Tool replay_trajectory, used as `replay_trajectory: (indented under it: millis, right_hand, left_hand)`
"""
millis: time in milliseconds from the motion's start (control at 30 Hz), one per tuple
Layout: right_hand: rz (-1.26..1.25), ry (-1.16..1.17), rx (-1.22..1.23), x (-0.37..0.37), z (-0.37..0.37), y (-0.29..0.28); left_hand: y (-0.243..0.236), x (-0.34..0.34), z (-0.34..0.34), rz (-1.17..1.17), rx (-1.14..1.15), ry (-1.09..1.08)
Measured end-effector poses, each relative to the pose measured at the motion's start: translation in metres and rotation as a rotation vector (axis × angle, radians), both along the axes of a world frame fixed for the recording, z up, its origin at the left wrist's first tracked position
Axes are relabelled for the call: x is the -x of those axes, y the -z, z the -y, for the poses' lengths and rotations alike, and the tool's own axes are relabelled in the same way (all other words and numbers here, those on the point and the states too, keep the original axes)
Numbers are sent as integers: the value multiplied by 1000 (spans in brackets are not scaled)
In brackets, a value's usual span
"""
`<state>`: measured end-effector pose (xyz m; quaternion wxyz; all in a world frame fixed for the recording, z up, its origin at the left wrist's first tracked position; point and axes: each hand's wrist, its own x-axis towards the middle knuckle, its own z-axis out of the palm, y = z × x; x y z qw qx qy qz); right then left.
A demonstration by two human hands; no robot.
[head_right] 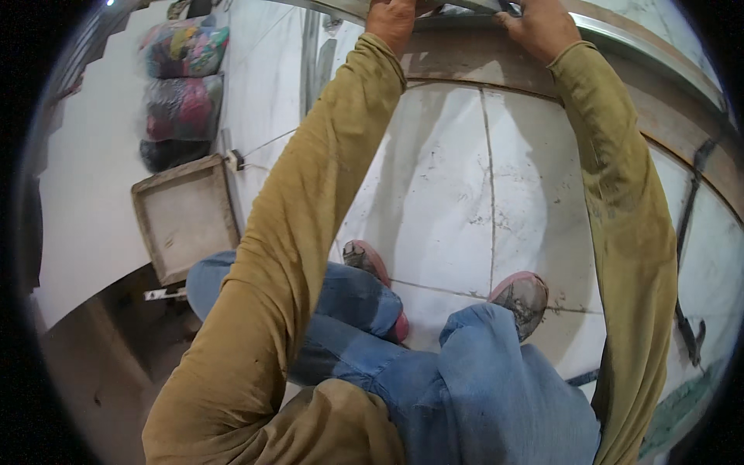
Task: The person positions metal beams on a tiled floor and uses a welding tool to join them together, creating bright sparks and flashes.
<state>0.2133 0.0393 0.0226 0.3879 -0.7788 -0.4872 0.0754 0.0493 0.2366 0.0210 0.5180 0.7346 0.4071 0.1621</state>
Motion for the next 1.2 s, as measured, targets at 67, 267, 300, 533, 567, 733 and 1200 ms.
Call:
replay_trajectory:
  millis: [67, 267, 300, 533, 567, 733, 1200]
  right_hand:
    - [40, 57, 4, -3, 4, -1]
    - [72, 5, -59, -6, 8, 4]
    - [62, 33, -41, -3, 12, -2]
    - [53, 27, -118, 8, 16, -26]
    - [62, 33, -109, 7, 16, -25]
    - [12, -7, -58, 0, 14, -20]
    - [108, -96, 59, -23, -2, 18]
  left_hand:
    - [-1, -7, 11, 101, -114, -25]
    - [-21, -3, 31, 258, -72, -11]
    - [-21, -3, 36, 262, -18, -48]
    - [-12, -1, 24, 376, 18, -21]
    - [-14, -3, 27, 359, 33, -45]
    - [-38, -15, 35, 514, 251, -383]
    - [-65, 2, 49, 349, -434, -834]
